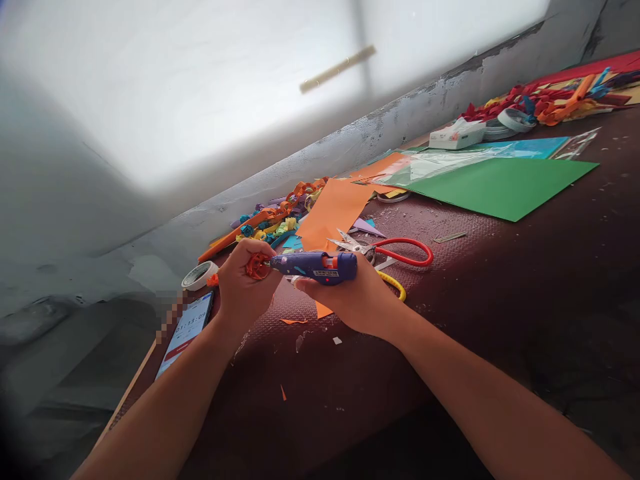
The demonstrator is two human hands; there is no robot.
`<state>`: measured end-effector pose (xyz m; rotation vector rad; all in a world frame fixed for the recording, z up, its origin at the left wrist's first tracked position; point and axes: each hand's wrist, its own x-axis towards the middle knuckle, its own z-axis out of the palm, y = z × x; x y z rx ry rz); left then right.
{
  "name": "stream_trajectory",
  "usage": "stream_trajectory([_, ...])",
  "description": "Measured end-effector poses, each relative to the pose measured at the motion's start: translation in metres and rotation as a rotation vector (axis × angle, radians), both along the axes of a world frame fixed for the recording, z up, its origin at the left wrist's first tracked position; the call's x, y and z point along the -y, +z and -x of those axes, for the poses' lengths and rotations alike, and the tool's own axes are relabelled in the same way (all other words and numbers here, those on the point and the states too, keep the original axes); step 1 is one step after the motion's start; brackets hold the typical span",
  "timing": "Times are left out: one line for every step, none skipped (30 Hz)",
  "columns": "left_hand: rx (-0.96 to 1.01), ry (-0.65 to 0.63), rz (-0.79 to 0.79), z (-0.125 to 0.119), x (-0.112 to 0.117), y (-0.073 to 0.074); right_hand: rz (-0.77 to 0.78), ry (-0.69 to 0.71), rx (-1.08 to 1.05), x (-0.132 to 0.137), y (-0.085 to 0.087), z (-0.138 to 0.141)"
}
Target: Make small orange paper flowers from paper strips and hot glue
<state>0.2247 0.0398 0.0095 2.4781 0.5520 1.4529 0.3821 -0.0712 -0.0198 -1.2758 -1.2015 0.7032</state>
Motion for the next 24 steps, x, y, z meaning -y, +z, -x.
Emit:
stream_trajectory([-0.001, -0.001, -0.002, -0.0002, 0.0004, 0.0002, -0.014, 0.0, 0.003, -0.0001, -0.0002, -0.0001])
stream_trajectory([-0.003, -0.003, -0.003, -0.0004, 0.0007, 0.0004, -0.023, 0.0, 0.007, -0.0001, -0.0003, -0.0003])
stream_trajectory([-0.004, -0.003, -0.003, -0.0005, 0.001, 0.0006, -0.024, 0.001, 0.015, -0.0001, -0.0003, -0.0006])
stream_trajectory([-0.007, -0.002, -0.001, -0.0005, 0.0013, 0.0007, -0.017, 0.002, 0.029, 0.0, -0.0002, -0.001])
stream_trajectory([-0.009, 0.001, 0.0, -0.0005, 0.0015, 0.0007, -0.006, 0.004, 0.044, -0.0001, -0.0002, -0.0013])
stream_trajectory([-0.011, 0.004, 0.003, -0.0005, 0.0017, 0.0007, 0.002, 0.01, 0.057, -0.0002, -0.0004, -0.0016])
stream_trajectory([-0.011, 0.007, 0.007, -0.0004, 0.0017, 0.0007, 0.004, 0.021, 0.064, -0.0005, -0.0007, -0.0017])
stream_trajectory([-0.01, 0.01, 0.012, -0.0004, 0.0018, 0.0006, -0.002, 0.039, 0.065, -0.001, -0.0013, -0.0017])
stream_trajectory([-0.007, 0.012, 0.019, -0.0004, 0.0017, 0.0005, -0.01, 0.06, 0.06, -0.0015, -0.002, -0.0015])
stream_trajectory([-0.003, 0.012, 0.026, -0.0004, 0.0017, 0.0004, -0.017, 0.081, 0.051, -0.0021, -0.0027, -0.0012])
stream_trajectory([0.0, 0.011, 0.031, -0.0004, 0.0015, 0.0003, -0.024, 0.094, 0.04, -0.0025, -0.0033, -0.0008])
stream_trajectory([0.0, 0.01, 0.032, -0.0003, 0.0014, 0.0001, -0.029, 0.097, 0.03, -0.0028, -0.0038, -0.0004])
stream_trajectory([-0.004, 0.011, 0.028, -0.0001, 0.0012, -0.0001, -0.027, 0.087, 0.023, -0.0028, -0.0039, 0.0])
stream_trajectory([-0.009, 0.014, 0.021, 0.0002, 0.0009, -0.0004, -0.021, 0.067, 0.018, -0.0027, -0.0037, 0.0003])
stream_trajectory([-0.019, 0.018, 0.014, 0.0006, 0.0004, -0.0008, -0.013, 0.041, 0.015, -0.0023, -0.0031, 0.0005])
stream_trajectory([-0.028, 0.024, 0.007, 0.0011, 0.0, -0.0012, -0.003, 0.013, 0.016, -0.0018, -0.0022, 0.0007])
stream_trajectory([-0.034, 0.031, 0.001, 0.0016, -0.0006, -0.0017, 0.006, -0.013, 0.021, -0.0013, -0.0011, 0.0008])
stream_trajectory([-0.038, 0.038, -0.002, 0.0021, -0.0011, -0.0021, 0.016, -0.032, 0.031, -0.0009, 0.0, 0.0009])
stream_trajectory([-0.04, 0.043, -0.003, 0.0025, -0.0015, -0.0024, 0.021, -0.046, 0.038, -0.0005, 0.0011, 0.0011])
stream_trajectory([-0.041, 0.048, -0.004, 0.0027, -0.0018, -0.0026, 0.021, -0.052, 0.04, -0.0003, 0.002, 0.0012])
stream_trajectory([-0.04, 0.052, -0.004, 0.0028, -0.002, -0.0027, 0.021, -0.051, 0.04, -0.0003, 0.0025, 0.0014])
stream_trajectory([-0.04, 0.053, -0.004, 0.0028, -0.0019, -0.0026, 0.02, -0.046, 0.036, -0.0004, 0.0028, 0.0014])
stream_trajectory([-0.04, 0.051, -0.005, 0.0027, -0.0017, -0.0023, 0.017, -0.039, 0.032, -0.0005, 0.0026, 0.0014])
stream_trajectory([-0.04, 0.046, -0.005, 0.0025, -0.0013, -0.002, 0.012, -0.028, 0.032, -0.0008, 0.0023, 0.0012])
